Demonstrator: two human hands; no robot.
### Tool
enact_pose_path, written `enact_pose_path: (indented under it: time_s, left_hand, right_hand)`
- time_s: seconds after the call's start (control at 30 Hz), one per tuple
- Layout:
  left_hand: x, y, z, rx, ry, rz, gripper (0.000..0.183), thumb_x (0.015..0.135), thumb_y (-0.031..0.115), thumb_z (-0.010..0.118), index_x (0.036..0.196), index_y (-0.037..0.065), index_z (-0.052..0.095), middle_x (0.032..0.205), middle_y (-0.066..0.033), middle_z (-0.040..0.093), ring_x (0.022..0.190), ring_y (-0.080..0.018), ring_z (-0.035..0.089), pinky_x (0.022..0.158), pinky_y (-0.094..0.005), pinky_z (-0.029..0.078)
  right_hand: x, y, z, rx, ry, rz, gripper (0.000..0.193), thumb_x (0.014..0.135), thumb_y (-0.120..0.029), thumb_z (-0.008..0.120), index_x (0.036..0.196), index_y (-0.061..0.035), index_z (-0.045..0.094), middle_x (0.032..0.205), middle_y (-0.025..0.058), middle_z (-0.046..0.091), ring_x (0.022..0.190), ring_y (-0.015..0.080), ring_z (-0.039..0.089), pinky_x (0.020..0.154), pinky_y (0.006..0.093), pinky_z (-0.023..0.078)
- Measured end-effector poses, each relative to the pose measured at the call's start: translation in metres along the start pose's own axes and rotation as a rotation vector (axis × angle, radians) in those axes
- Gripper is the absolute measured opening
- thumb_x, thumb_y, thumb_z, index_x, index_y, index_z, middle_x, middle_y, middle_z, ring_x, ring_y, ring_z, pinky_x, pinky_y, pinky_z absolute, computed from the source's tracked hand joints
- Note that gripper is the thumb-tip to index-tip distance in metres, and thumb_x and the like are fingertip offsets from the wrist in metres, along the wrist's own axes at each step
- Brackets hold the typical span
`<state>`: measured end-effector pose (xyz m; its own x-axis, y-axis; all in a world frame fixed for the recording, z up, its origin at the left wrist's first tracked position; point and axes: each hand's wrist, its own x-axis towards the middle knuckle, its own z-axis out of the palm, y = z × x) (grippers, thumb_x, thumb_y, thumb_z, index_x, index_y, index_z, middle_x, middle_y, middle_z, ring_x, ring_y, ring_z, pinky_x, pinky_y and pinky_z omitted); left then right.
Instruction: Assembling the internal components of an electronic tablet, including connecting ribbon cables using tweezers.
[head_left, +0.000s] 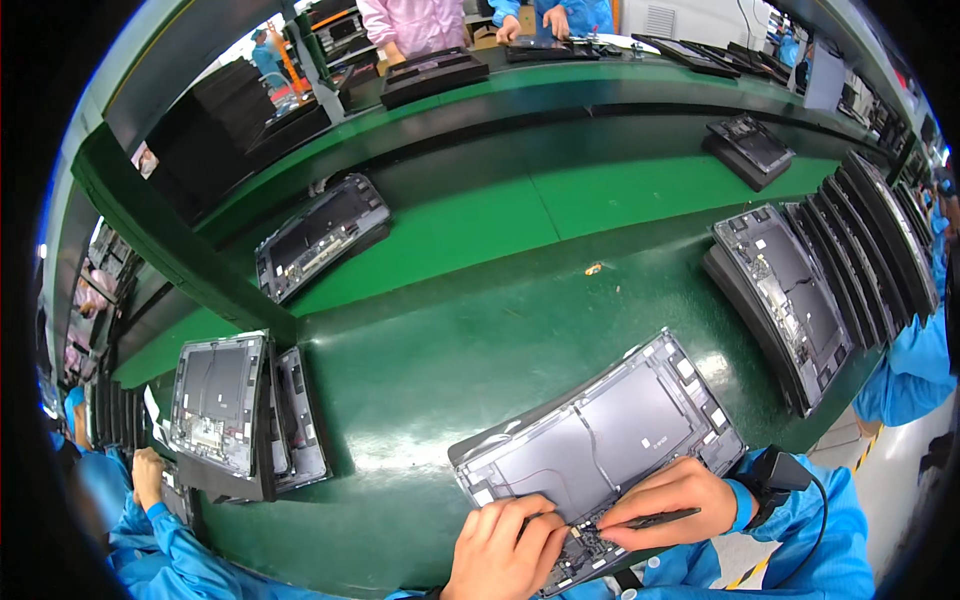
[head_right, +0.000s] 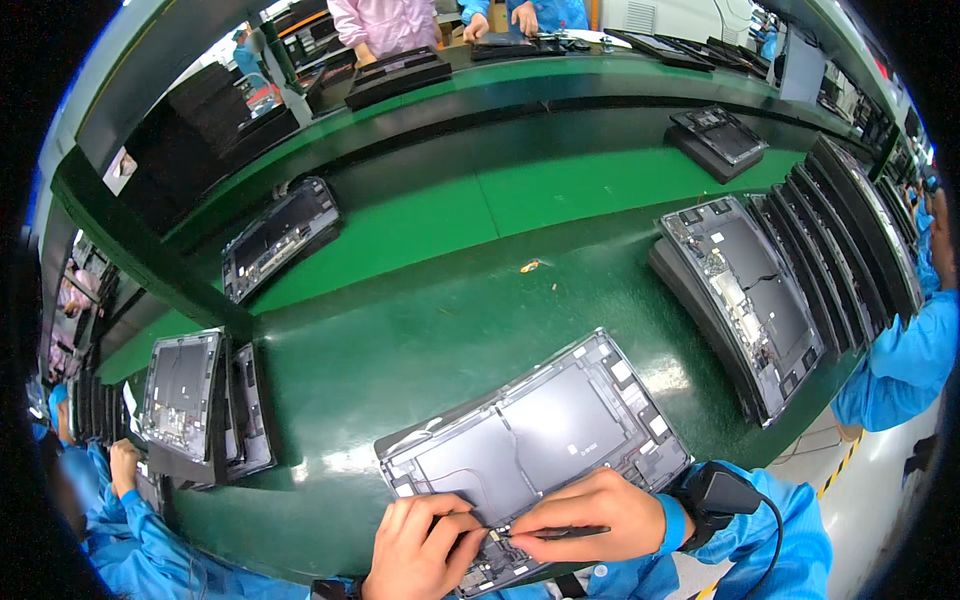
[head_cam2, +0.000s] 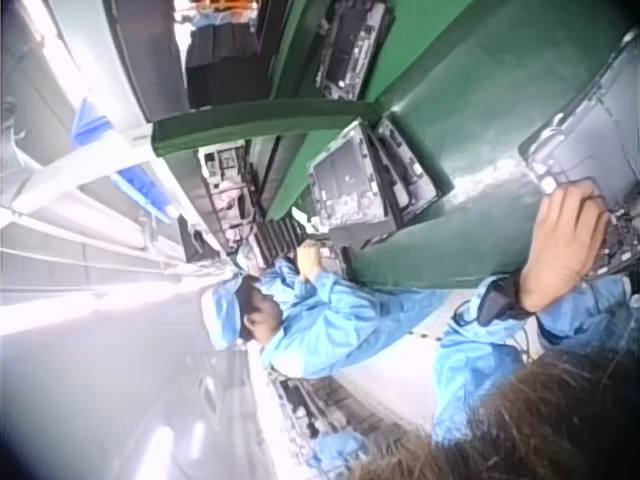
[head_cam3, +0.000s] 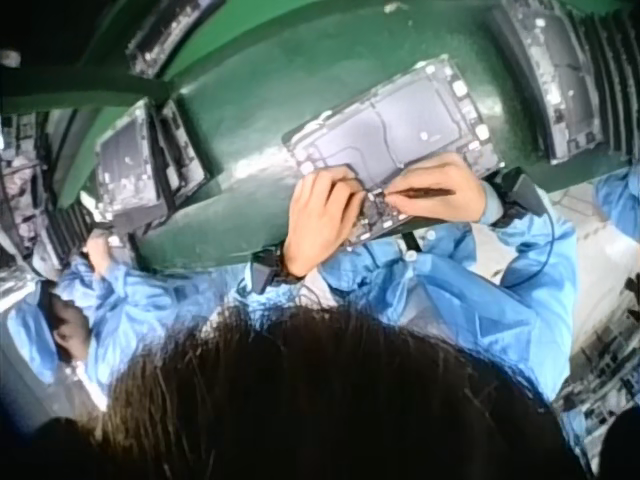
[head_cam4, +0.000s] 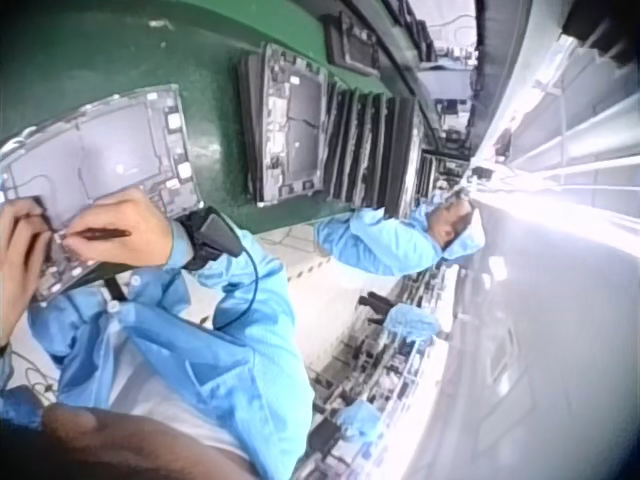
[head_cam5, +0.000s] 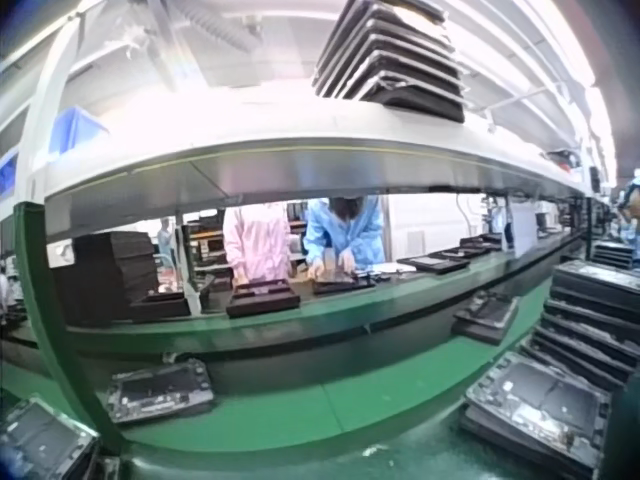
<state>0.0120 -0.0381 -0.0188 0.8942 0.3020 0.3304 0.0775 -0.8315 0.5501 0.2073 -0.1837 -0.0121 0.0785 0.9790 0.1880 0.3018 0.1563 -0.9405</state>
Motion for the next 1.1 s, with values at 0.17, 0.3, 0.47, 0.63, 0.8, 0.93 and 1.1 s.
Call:
enact_pose_path:
  time_s: [0.17, 0.3, 0.47, 0.63, 0.8, 0.93, 1.1]
  left_hand:
    - [0.0, -0.001, 0.001, -0.01, 0.008, -0.01, 0.02, 0.081, 0.011, 0.075, 0.099, 0.008, 0.066, 0.106, -0.0081, 0.062, 0.092, -0.0301, 0.059, 0.079, -0.0403, 0.046]
    - [-0.002, -0.002, -0.001, -0.025, 0.002, -0.011, 0.02, 0.08, 0.011, 0.076, 0.098, 0.008, 0.067, 0.108, -0.0072, 0.063, 0.095, -0.0297, 0.059, 0.08, -0.0396, 0.046]
    - [-0.003, -0.001, -0.003, -0.029, -0.004, -0.016, 0.02, 0.08, 0.012, 0.076, 0.097, 0.008, 0.068, 0.11, -0.0067, 0.064, 0.098, -0.029, 0.06, 0.082, -0.0391, 0.046]
    - [0.001, 0.001, 0.0, -0.046, 0.021, -0.035, 0.02, 0.079, 0.01, 0.077, 0.097, 0.008, 0.068, 0.107, -0.0059, 0.064, 0.094, -0.028, 0.06, 0.08, -0.0386, 0.045]
    - [0.004, 0.002, 0.001, -0.056, 0.0, -0.046, 0.02, 0.079, 0.009, 0.077, 0.097, 0.008, 0.068, 0.105, -0.0052, 0.065, 0.093, -0.0277, 0.06, 0.078, -0.0383, 0.044]
    - [0.005, 0.002, 0.001, -0.056, -0.002, -0.053, 0.019, 0.079, 0.009, 0.077, 0.096, 0.008, 0.068, 0.105, -0.0051, 0.065, 0.093, -0.0274, 0.06, 0.078, -0.0381, 0.044]
    - [0.004, 0.002, 0.0, -0.055, -0.009, -0.054, 0.02, 0.079, 0.009, 0.077, 0.097, 0.009, 0.069, 0.106, -0.0049, 0.065, 0.094, -0.027, 0.06, 0.079, -0.0378, 0.044]
  right_hand:
    - [0.001, 0.003, 0.003, -0.086, -0.022, -0.033, 0.015, 0.085, -0.005, 0.077, 0.097, 0.0012, 0.072, 0.084, 0.0108, 0.073, 0.069, 0.0264, 0.07, 0.061, 0.032, 0.056]
    - [0.003, -0.001, 0.007, -0.189, 0.012, -0.098, 0.013, 0.085, -0.007, 0.076, 0.095, 0.0001, 0.071, 0.082, 0.0098, 0.071, 0.066, 0.0257, 0.069, 0.059, 0.0326, 0.056]
    - [0.002, -0.004, 0.01, -0.24, 0.033, -0.087, 0.012, 0.085, -0.007, 0.076, 0.093, -0.0002, 0.07, 0.078, 0.009, 0.069, 0.065, 0.0253, 0.068, 0.058, 0.0322, 0.055]
    - [-0.003, -0.001, 0.012, -0.304, 0.084, -0.085, 0.013, 0.084, -0.006, 0.076, 0.093, 0.0003, 0.069, 0.078, 0.0091, 0.068, 0.064, 0.0247, 0.067, 0.057, 0.0312, 0.055]
    - [0.001, 0.006, 0.013, -0.211, 0.075, -0.168, 0.016, 0.08, -0.004, 0.079, 0.093, 0.0014, 0.071, 0.082, 0.0107, 0.071, 0.065, 0.0253, 0.069, 0.059, 0.0303, 0.057]
    - [0.001, 0.007, 0.015, -0.224, 0.08, -0.181, 0.015, 0.082, -0.005, 0.078, 0.092, 0.0007, 0.069, 0.083, 0.0091, 0.07, 0.065, 0.025, 0.068, 0.058, 0.0315, 0.056]
    - [-0.003, 0.001, 0.014, -0.342, 0.075, -0.127, 0.017, 0.081, -0.006, 0.079, 0.093, 0.0003, 0.069, 0.081, 0.0089, 0.069, 0.065, 0.0243, 0.068, 0.058, 0.0314, 0.056]
